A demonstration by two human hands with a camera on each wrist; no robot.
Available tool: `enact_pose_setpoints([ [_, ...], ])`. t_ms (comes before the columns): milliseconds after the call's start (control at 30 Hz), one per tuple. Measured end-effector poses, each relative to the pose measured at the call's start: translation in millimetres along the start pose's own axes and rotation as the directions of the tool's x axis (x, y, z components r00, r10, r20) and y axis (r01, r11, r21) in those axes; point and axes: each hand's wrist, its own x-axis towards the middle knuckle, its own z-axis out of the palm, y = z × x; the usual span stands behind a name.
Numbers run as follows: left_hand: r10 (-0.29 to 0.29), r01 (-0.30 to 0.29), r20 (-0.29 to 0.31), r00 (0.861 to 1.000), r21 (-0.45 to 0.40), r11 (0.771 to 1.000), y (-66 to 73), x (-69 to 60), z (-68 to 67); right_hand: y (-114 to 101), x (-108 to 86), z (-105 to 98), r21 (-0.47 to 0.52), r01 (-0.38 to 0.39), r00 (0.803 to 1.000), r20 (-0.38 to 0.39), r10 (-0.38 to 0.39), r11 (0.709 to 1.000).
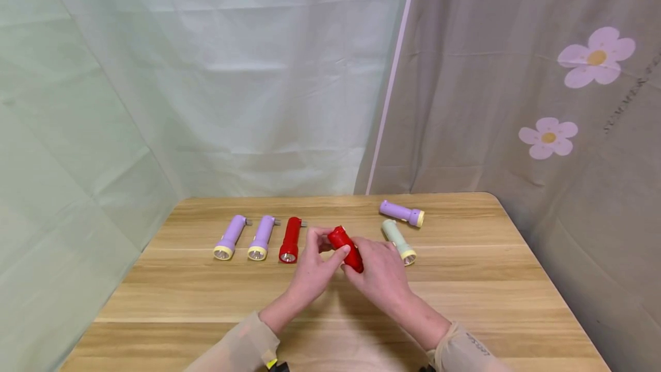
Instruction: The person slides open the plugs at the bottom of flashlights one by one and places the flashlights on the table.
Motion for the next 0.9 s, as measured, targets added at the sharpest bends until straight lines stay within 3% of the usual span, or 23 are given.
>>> enact_pose_setpoints([
  [900, -0.038, 0.038, 0.017, 0.999, -0.011, 0.999, -1.3, -1.4, -2.5, -1.5, -0.5, 2.1, -0.005, 0.021, 1.000, -0.011, -0.021, 1.000],
])
